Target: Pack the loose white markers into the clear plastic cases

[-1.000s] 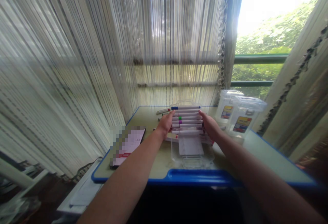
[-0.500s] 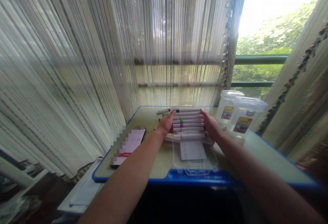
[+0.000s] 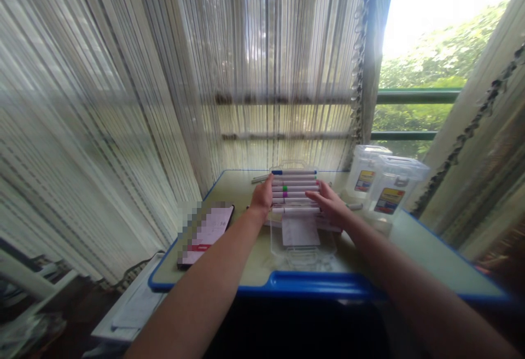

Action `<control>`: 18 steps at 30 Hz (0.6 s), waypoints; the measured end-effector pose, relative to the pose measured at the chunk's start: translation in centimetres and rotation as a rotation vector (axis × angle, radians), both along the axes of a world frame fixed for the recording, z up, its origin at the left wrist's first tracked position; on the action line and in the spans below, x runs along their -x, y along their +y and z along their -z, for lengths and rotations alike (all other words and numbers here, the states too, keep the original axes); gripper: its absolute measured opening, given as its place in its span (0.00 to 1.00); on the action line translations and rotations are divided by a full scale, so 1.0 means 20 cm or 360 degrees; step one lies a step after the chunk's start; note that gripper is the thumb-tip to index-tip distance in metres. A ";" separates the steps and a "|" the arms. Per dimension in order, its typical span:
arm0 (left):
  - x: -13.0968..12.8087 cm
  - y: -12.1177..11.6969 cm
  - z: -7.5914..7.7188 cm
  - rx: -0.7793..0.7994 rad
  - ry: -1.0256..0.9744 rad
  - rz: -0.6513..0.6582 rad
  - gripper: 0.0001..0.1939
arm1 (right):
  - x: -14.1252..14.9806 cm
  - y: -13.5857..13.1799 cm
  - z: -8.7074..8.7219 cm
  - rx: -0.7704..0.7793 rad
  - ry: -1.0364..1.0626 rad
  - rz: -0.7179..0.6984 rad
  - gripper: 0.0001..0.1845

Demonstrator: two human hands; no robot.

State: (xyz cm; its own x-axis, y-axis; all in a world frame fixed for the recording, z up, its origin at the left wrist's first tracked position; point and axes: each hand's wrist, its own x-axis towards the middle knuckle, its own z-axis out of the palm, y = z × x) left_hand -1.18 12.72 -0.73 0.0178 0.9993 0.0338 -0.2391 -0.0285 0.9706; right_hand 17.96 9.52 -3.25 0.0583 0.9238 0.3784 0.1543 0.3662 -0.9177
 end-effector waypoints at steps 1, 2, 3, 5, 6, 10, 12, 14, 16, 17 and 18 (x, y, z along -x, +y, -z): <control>0.00 0.01 0.00 -0.0017 -0.0026 -0.0037 0.28 | 0.00 0.00 0.00 0.0010 0.0014 -0.0062 0.25; 0.00 0.01 0.01 -0.0034 -0.0048 -0.0073 0.28 | 0.00 0.00 0.00 0.0046 0.0045 -0.0112 0.28; 0.00 0.02 0.01 -0.0053 -0.0064 -0.0109 0.28 | 0.00 -0.01 0.00 0.0092 0.0075 -0.0156 0.30; 0.01 0.02 0.01 -0.0090 -0.0081 -0.0175 0.28 | 0.00 -0.02 -0.01 0.0186 0.0139 -0.0233 0.32; 0.01 0.03 0.01 -0.0103 -0.0087 -0.0201 0.28 | 0.01 -0.03 -0.01 0.0221 0.0173 -0.0260 0.33; 0.01 0.03 0.01 -0.0114 -0.0111 -0.0268 0.27 | 0.02 -0.06 -0.03 0.0319 0.0258 -0.0333 0.38; 0.01 0.03 0.01 -0.0091 -0.0130 -0.0285 0.27 | 0.03 -0.07 -0.04 0.0360 0.0254 -0.0349 0.43; 0.02 0.03 0.01 -0.0059 -0.0150 -0.0286 0.27 | 0.03 -0.08 -0.05 0.0379 0.0240 -0.0357 0.46; 0.02 0.04 0.01 -0.0036 -0.0166 -0.0283 0.26 | 0.04 -0.08 -0.06 0.0373 0.0237 -0.0341 0.48; 0.02 0.04 0.01 -0.0034 -0.0171 -0.0283 0.26 | 0.04 -0.08 -0.06 0.0366 0.0246 -0.0328 0.48; 0.02 0.04 0.01 -0.0039 -0.0172 -0.0286 0.26 | 0.04 -0.08 -0.06 0.0360 0.0259 -0.0317 0.47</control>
